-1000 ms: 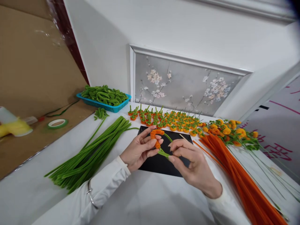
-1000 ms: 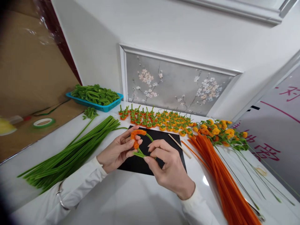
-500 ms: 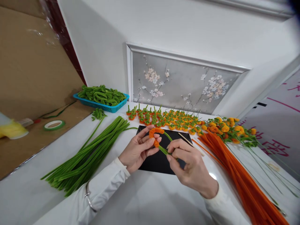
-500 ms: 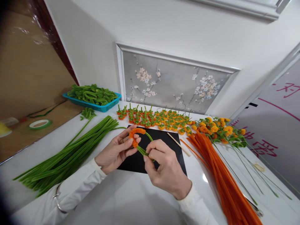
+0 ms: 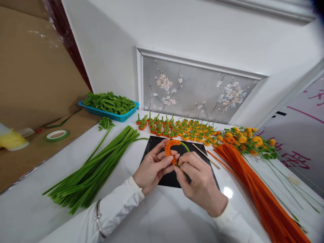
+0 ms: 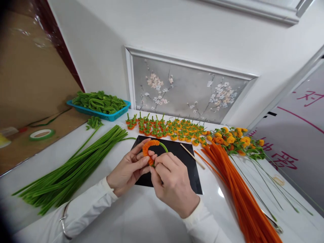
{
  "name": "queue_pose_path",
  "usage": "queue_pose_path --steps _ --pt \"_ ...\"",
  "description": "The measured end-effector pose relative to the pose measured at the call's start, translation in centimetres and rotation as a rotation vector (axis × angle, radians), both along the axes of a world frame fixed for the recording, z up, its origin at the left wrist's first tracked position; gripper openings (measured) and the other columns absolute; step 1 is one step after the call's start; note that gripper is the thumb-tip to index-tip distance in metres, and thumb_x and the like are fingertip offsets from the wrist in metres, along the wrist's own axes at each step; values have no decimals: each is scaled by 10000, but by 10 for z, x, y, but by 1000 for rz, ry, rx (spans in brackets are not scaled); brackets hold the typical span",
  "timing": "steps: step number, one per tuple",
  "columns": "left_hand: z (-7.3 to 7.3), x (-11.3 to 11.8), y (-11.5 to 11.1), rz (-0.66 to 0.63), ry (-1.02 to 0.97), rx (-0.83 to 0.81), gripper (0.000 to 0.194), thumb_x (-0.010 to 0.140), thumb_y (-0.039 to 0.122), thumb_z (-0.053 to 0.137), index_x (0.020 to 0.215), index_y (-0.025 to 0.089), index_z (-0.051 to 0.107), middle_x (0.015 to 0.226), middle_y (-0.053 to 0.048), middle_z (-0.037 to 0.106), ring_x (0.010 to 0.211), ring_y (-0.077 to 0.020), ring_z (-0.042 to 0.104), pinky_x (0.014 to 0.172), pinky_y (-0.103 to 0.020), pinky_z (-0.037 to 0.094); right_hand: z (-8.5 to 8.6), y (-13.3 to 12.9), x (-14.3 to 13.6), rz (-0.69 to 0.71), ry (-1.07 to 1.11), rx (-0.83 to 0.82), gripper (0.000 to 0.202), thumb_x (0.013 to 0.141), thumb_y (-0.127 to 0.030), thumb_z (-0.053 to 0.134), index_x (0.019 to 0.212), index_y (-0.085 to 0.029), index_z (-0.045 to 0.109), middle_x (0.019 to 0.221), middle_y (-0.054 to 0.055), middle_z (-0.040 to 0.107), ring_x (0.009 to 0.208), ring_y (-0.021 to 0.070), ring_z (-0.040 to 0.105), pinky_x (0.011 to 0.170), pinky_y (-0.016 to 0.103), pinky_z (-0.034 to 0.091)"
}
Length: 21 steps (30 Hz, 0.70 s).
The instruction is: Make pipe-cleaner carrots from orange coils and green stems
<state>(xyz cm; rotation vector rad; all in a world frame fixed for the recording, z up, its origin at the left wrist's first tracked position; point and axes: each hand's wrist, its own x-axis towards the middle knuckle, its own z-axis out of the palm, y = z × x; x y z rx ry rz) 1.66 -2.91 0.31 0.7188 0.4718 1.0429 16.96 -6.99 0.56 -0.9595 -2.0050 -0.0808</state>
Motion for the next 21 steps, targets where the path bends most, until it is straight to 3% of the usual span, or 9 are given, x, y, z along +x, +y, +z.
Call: queue_pose_path --steps 8,14,21 --pt "2 0 -1 -2 49 -7 343 750 87 689 1075 173 623 882 -45 715 732 -121 679 631 -194 575 0 1 1 -98 -138 14 105 874 -151 522 793 -167 589 890 75 608 814 187 541 730 366 479" --pt "8 -3 1 32 71 -16 117 818 144 628 932 130 651 879 -74 717 824 -157 687 711 -235 578 -4 1 6 -28 -39 -10 125 874 -118 512 955 -172 590 974 91 573 907 196 559 814 366 509" --pt "8 -2 -3 22 65 -55 82 856 143 578 896 123 646 893 -79 717 826 -141 687 699 -209 568 -5 -1 0 4 -11 31 164 864 -45 483 925 -170 569 933 88 578 861 181 570 785 351 530"
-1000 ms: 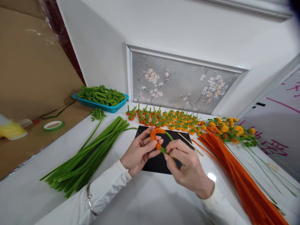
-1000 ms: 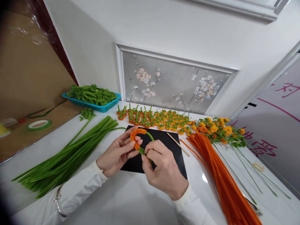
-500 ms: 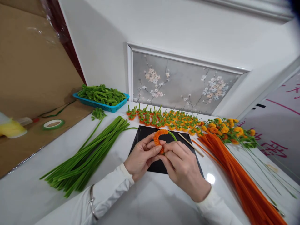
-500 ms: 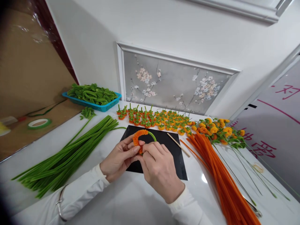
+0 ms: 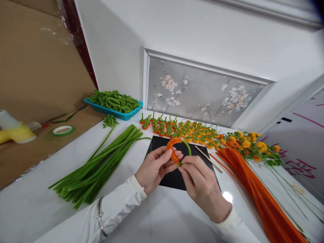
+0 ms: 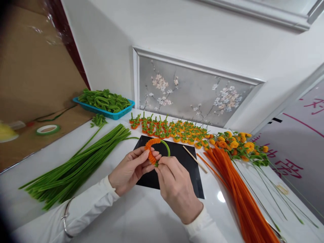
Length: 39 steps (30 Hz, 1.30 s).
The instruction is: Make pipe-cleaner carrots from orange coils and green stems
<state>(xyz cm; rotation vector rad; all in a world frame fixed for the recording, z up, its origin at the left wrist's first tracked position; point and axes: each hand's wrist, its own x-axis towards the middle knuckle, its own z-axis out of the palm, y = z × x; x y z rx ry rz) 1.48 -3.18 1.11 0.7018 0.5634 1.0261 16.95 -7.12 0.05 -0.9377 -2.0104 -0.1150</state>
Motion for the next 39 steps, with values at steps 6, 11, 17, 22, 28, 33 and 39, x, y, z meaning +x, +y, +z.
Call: queue_pose_path --steps 6,11,17,22,28,33,39 --pt "-4 2 -1 -15 -23 11 75 821 174 634 883 132 644 894 -69 715 834 -133 681 696 -190 555 0 1 -4 -24 2 74 178 859 -46 478 947 -160 583 923 108 597 859 193 584 750 362 544" --pt "-7 4 -4 -56 -24 12 86 806 206 655 863 142 642 852 -47 702 771 -120 675 693 -200 551 -1 1 -5 -35 2 98 184 851 -51 496 973 -150 592 939 119 620 881 209 606 747 367 544" --pt "-10 3 -4 -98 -22 23 81 808 219 651 859 157 640 853 -31 678 781 -123 666 752 -257 557 -3 2 -3 -69 -6 91 179 865 -80 493 967 -173 607 971 108 637 888 209 614 758 373 536" --pt "-7 0 0 -63 101 40 167 834 229 615 993 177 610 902 -53 680 805 -145 672 655 -240 572 -2 6 7 -102 9 12 151 862 -142 543 996 -188 593 1003 100 602 938 213 581 819 390 516" --pt "-4 -1 3 -31 95 -17 209 836 191 604 1038 186 552 822 -38 665 723 -135 678 602 -214 564 5 6 16 -97 -99 3 146 842 -188 571 973 -219 630 1060 93 580 991 240 552 832 436 498" --pt "-5 -1 5 -28 80 -40 87 852 186 567 938 181 553 746 -10 629 657 -121 667 613 -219 566 3 6 12 -67 -205 6 114 864 -165 547 920 -205 638 1024 88 613 1000 242 538 839 449 474" --pt "-9 -3 6 -51 106 -20 103 883 215 519 921 164 600 732 -5 605 604 -94 639 610 -209 563 0 9 9 8 -244 -32 114 898 -171 510 983 -171 585 974 86 625 1015 231 541 831 400 475"
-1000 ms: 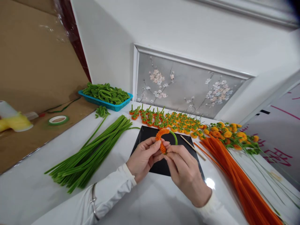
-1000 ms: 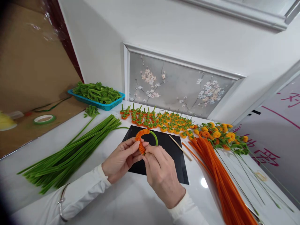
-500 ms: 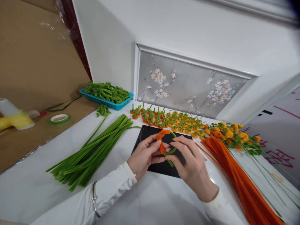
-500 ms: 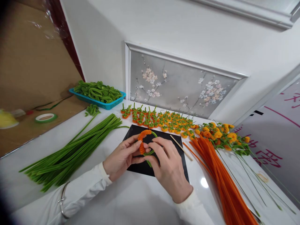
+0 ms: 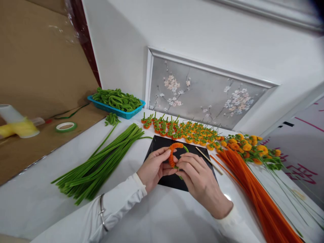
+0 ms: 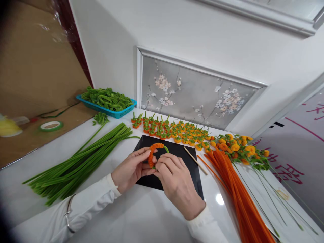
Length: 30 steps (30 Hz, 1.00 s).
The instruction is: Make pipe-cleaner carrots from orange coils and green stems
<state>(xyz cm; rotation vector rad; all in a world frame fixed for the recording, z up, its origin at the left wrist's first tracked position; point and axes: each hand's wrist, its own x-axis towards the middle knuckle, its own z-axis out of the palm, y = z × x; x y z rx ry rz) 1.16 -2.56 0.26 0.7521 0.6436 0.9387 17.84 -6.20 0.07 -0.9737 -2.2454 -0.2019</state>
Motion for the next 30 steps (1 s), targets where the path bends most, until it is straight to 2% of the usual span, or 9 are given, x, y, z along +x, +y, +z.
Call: queue_pose_path --steps 7,14,19,23,26,30 --pt "0 1 -1 -9 66 -12 159 887 246 519 951 161 637 869 -57 673 669 -107 654 558 -177 549 -8 0 7 -15 -29 -1 222 902 -98 465 1084 -179 562 1047 102 594 892 194 558 761 343 483" --pt "-4 1 -3 -35 80 15 163 848 303 579 907 164 639 845 -42 660 658 -93 626 468 -129 492 -6 -5 -1 -64 -35 84 146 859 -73 483 790 -163 576 908 75 600 758 166 533 664 321 414" --pt "-6 4 -6 -71 130 74 215 827 364 591 892 163 629 773 -9 587 634 -80 587 493 -142 503 -8 -5 -5 -91 -54 92 142 856 -91 487 756 -165 556 913 57 616 757 167 558 632 324 377" --pt "-8 7 -5 -71 260 176 226 859 378 524 903 166 590 780 2 544 637 -80 568 539 -179 534 -8 -4 -2 -71 -14 11 112 859 -116 511 821 -180 595 927 57 617 802 181 563 686 334 421" --pt "-11 7 -4 -35 401 367 230 881 353 465 961 170 578 741 11 507 614 -93 542 524 -209 546 -4 -3 3 -20 139 -45 93 854 -149 546 883 -197 620 938 64 606 841 187 564 735 331 461" --pt "-14 6 -5 -23 552 606 267 904 339 398 977 159 581 702 8 515 581 -104 526 489 -202 520 1 1 11 -143 422 -34 143 851 -175 558 979 -201 616 991 80 595 920 201 566 782 331 477"
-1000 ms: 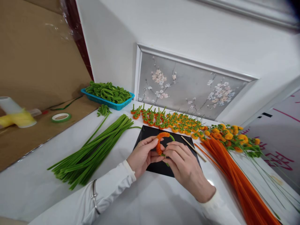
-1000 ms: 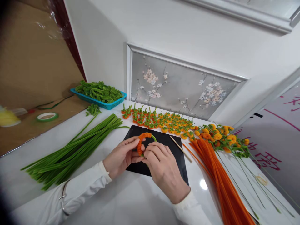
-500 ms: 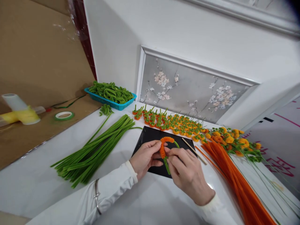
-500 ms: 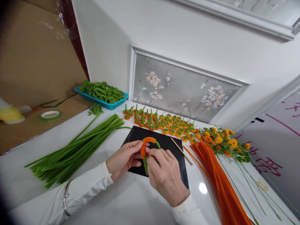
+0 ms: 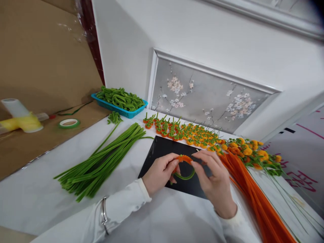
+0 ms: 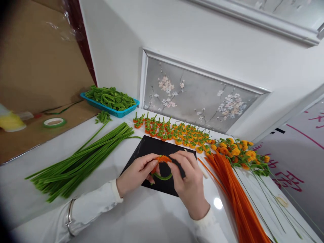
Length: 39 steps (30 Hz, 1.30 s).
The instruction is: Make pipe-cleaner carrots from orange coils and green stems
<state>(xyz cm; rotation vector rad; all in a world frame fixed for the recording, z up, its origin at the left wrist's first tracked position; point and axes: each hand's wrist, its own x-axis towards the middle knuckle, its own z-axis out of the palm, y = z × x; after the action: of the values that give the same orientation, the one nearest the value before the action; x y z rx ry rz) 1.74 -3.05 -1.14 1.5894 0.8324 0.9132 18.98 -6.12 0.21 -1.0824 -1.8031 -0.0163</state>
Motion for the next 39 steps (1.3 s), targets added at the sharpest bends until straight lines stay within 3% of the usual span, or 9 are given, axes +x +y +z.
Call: queue_pose_path --steps 3,6,10,15,23,29,33,39 --pt "2 -1 -1 -4 118 127 258 910 314 391 951 160 594 717 4 543 552 -90 512 484 -185 490 0 3 2 48 24 -145 188 841 -215 583 1028 -208 604 974 62 618 871 189 579 735 301 486" --pt "5 -1 -1 -4 118 109 269 913 336 384 1007 173 576 728 1 561 591 -108 544 485 -192 496 -1 4 1 139 -5 -282 132 861 -210 553 972 -220 624 859 27 634 772 162 586 681 269 477" --pt "7 -3 4 -64 3 -48 260 875 351 467 1046 170 541 828 -21 594 746 -150 616 577 -239 545 -3 5 5 56 137 -294 93 864 -237 554 926 -219 622 841 20 630 747 155 585 653 263 467" --pt "7 -4 9 -100 21 -89 120 807 239 564 812 123 594 656 -3 611 593 -100 599 601 -217 515 -4 7 10 99 375 -359 172 858 -291 565 1010 -212 581 844 24 629 711 149 592 624 261 488" --pt "10 -5 10 -75 21 -115 157 771 232 584 721 110 670 585 4 579 501 -82 567 500 -189 482 1 5 8 98 329 -361 134 861 -263 555 976 -216 607 806 17 616 688 141 558 617 259 464" --pt "10 -6 11 -118 18 -32 230 786 272 564 860 130 729 637 15 524 468 -62 521 442 -182 442 -3 6 4 145 440 -354 154 875 -249 533 1025 -218 556 790 5 587 698 134 579 646 256 486" --pt "9 -5 9 -135 1 -93 298 788 283 567 1008 139 706 648 12 540 477 -63 498 450 -189 429 -4 5 1 117 440 -304 220 886 -235 503 1105 -227 524 877 24 589 713 135 592 661 268 497" --pt "5 -3 6 -141 1 -145 363 812 263 547 1140 139 640 656 9 563 513 -72 506 513 -210 456 -4 5 -5 73 387 -291 203 915 -263 442 1080 -214 550 835 33 597 712 151 594 637 274 498"
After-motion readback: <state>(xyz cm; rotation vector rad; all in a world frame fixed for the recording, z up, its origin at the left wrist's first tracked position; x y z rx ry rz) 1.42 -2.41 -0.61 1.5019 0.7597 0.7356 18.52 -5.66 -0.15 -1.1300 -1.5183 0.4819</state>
